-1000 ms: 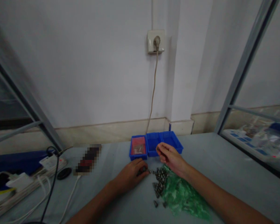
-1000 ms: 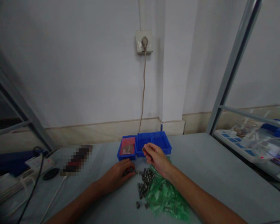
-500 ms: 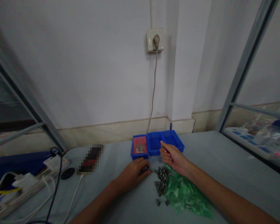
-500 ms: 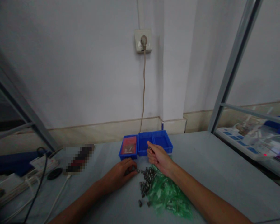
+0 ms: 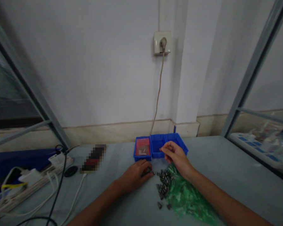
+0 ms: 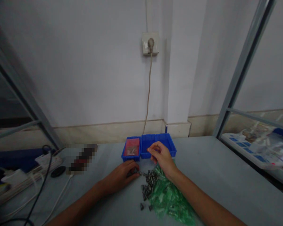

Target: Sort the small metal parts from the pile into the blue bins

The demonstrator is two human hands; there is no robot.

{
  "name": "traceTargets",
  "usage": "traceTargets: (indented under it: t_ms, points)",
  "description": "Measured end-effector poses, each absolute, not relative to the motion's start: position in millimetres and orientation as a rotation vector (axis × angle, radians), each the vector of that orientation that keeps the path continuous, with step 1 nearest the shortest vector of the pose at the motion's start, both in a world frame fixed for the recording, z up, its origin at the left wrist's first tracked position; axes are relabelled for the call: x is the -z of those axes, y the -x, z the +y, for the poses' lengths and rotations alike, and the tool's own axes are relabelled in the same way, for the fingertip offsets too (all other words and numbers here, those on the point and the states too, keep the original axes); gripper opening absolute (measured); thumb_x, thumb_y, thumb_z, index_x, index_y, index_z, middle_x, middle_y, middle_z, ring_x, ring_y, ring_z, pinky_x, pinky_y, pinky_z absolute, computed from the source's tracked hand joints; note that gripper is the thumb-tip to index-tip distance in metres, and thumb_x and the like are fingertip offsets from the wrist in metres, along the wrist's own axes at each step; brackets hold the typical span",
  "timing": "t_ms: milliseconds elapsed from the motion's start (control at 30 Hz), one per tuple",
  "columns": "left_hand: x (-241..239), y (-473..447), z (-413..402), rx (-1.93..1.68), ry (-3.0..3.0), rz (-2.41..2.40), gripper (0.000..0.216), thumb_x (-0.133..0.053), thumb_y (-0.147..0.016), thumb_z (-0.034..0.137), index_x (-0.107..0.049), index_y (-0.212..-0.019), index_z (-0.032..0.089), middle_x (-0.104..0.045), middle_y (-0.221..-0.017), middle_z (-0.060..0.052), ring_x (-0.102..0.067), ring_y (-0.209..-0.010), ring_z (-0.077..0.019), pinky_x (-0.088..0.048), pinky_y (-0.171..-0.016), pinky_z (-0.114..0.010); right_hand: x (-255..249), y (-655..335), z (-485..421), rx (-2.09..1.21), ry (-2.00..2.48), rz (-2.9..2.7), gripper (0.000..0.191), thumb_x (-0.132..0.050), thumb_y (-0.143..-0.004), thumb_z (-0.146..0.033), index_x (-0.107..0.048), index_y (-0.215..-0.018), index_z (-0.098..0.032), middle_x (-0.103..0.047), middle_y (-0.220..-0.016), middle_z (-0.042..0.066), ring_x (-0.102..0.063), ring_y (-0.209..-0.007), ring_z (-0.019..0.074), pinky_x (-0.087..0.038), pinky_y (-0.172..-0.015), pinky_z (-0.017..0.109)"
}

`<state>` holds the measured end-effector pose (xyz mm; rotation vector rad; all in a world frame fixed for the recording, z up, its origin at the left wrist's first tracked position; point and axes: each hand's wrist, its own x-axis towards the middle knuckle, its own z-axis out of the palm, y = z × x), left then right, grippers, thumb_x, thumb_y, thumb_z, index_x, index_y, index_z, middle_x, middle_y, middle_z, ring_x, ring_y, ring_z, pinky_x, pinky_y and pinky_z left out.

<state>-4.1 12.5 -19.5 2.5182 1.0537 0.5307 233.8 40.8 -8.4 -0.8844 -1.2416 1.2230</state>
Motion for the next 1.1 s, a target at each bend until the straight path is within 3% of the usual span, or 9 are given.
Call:
traceTargets:
  t_ms: [167, 267, 567, 800, 933, 1100]
  points:
    - [21.8, 4.2, 13.0, -0.531, -2.536, 1.054, 0.019, -0.056, -0.101, 0.04, -0.06, -0.106, 0.022, -0.06, -0.096, -0.003, -0.056, -0.089, -0.0194, -0.044, -0.077, -0.029, 7.4, -235.1, 39.1, -0.784, 0.96, -1.441, 0.026, -0.081, -0.078, -0.033, -0.064, -0.095, -0.023, -0.067, -0.09, 0.003, -0.057, -0.069, 0.0172, -0.043, -0.06, 0.029]
    - [22.2, 4.1, 13.2, -0.535, -2.537, 1.054, 0.017, -0.057, -0.101, 0.038, -0.06, -0.107, 0.023, -0.059, -0.096, -0.002, -0.056, -0.089, -0.0189, -0.043, -0.077, -0.028, 6.7, -234.5, 35.6, -0.68, 0.968, -1.517, 0.019, -0.076, -0.083, -0.03, -0.066, -0.098, -0.024, -0.068, -0.094, 0.003, -0.058, -0.076, 0.0186, -0.044, -0.067, 0.031]
    - [23.7, 4.7, 14.1, -0.527, -2.541, 1.068, 0.015, -0.059, -0.099, 0.035, -0.06, -0.107, 0.023, -0.059, -0.095, -0.002, -0.056, -0.088, -0.019, -0.043, -0.077, -0.029, 7.0, -231.0, 35.7, -1.181, 0.831, -1.328, 0.03, -0.064, -0.091, -0.049, -0.066, -0.105, -0.023, -0.071, -0.092, 0.005, -0.053, -0.056, 0.0141, -0.038, -0.047, 0.026]
    - [24.1, 4.1, 14.3, -0.534, -2.539, 1.064, 0.015, -0.058, -0.099, 0.035, -0.06, -0.107, 0.022, -0.059, -0.095, -0.002, -0.056, -0.089, -0.0193, -0.043, -0.077, -0.029, 6.7, -232.2, 38.7, -1.423, 0.788, -0.968, 0.034, -0.08, -0.076, -0.046, -0.071, -0.095, -0.02, -0.061, -0.073, 0.0, -0.04, -0.048, 0.0073, -0.025, -0.043, 0.021]
    - [24.4, 4.2, 14.4, -0.52, -2.543, 1.072, 0.015, -0.058, -0.099, 0.035, -0.06, -0.107, 0.022, -0.058, -0.095, -0.002, -0.055, -0.088, -0.0194, -0.043, -0.078, -0.029, 9.9, -234.8, 42.2, -1.466, 0.768, -0.89, 0.037, -0.085, -0.07, -0.043, -0.071, -0.094, -0.018, -0.059, -0.069, -0.001, -0.036, -0.046, 0.0056, -0.023, -0.043, 0.02]
    - [24.5, 4.7, 14.2, -0.519, -2.536, 1.075, 0.014, -0.059, -0.099, 0.035, -0.06, -0.108, 0.023, -0.058, -0.096, -0.002, -0.055, -0.089, -0.0191, -0.044, -0.078, -0.029, 10.4, -235.9, 43.6, -1.371, 0.805, -0.962, 0.038, -0.08, -0.076, -0.048, -0.069, -0.099, -0.02, -0.065, -0.079, 0.002, -0.04, -0.048, 0.0075, -0.025, -0.043, 0.021]
